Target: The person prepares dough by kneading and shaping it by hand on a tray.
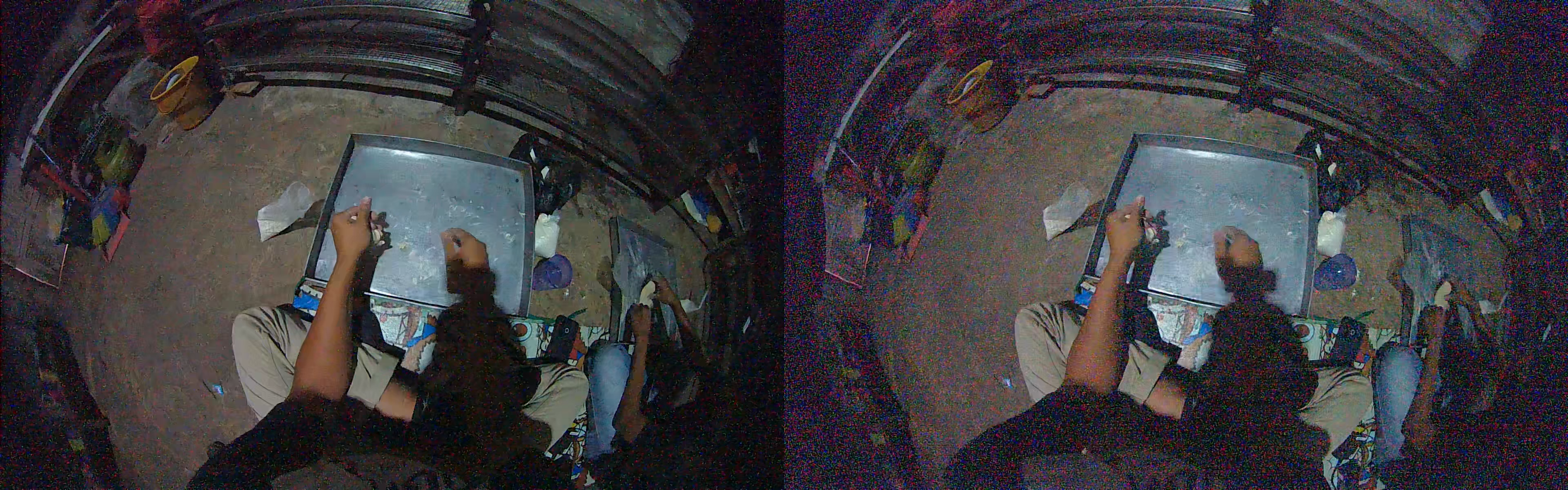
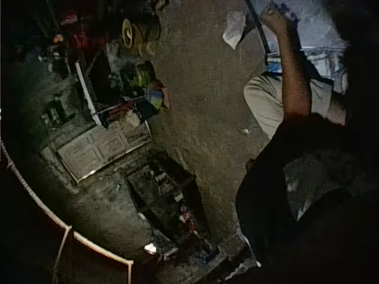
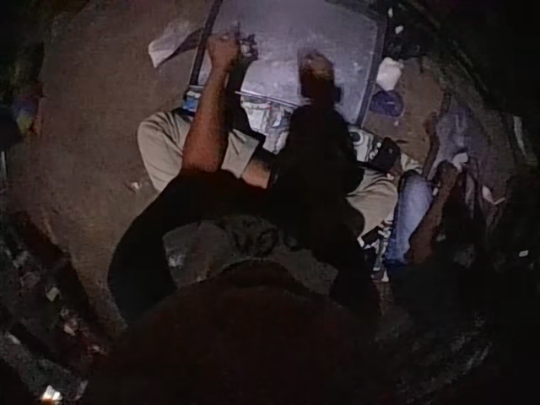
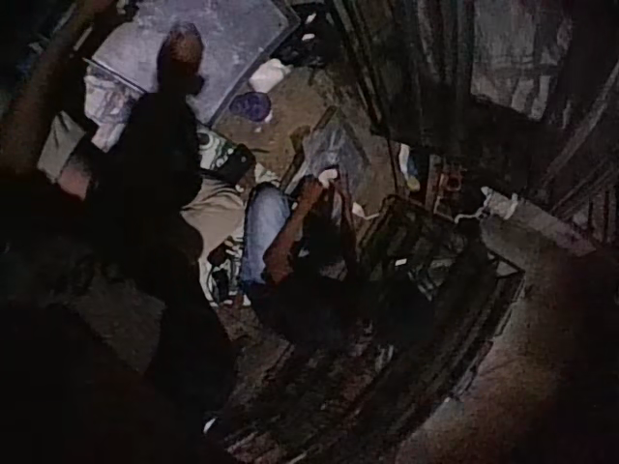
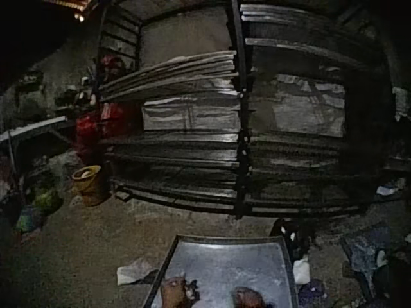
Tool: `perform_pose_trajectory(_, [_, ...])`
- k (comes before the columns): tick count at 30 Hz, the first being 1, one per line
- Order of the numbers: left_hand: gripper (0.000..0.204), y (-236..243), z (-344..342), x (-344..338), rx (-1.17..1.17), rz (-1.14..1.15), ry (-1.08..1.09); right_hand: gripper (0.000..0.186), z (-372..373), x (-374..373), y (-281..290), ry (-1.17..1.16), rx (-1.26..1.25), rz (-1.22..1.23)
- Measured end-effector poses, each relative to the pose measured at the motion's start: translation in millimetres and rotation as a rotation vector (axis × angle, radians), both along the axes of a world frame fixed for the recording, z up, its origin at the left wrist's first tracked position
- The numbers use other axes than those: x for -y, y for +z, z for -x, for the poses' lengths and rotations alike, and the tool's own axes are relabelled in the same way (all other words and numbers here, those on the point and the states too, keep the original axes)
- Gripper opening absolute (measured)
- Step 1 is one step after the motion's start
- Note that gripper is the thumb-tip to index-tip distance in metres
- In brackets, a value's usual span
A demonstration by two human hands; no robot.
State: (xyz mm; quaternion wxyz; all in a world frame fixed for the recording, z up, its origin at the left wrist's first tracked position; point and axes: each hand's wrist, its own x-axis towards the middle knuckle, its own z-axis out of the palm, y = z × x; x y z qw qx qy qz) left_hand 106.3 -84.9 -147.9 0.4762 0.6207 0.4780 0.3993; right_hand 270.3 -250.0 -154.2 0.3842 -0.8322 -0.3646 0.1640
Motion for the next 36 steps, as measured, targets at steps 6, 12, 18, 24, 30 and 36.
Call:
perform_pose_trajectory(6, [0.040, 0.5, -19.3, 19.2, 0.363, 0.272, -0.183, 0.033, -40.6, -6.4, -49.5, -0.225, -0.730, -0.158])
perform_pose_trajectory(12, [0.076, -31.7, -58.2, 110.4, -0.064, -0.541, -0.831, 0.040, 4.6, -16.5, -5.8, -0.179, -1.906, -0.760])
perform_pose_trajectory(18, [0.090, -6.9, -70.1, 119.6, -0.285, -0.569, -0.830, 0.041, -23.7, 7.0, 29.7, -0.571, -1.566, -0.681])
perform_pose_trajectory(24, [0.064, -48.1, -52.3, 46.5, 0.181, 0.093, -0.525, 0.045, -80.8, 11.8, -38.0, -0.392, -1.415, -0.567])
perform_pose_trajectory(30, [0.073, -20.8, -67.4, 76.5, 0.525, 0.826, -0.518, 0.054, -54.2, -8.6, -64.0, -0.355, -0.302, -0.478])
perform_pose_trajectory(36, [0.044, -37.3, -20.3, 31.9, 0.388, 0.418, -0.252, 0.067, 75.8, -44.6, -23.4, 0.297, -0.054, -0.082])
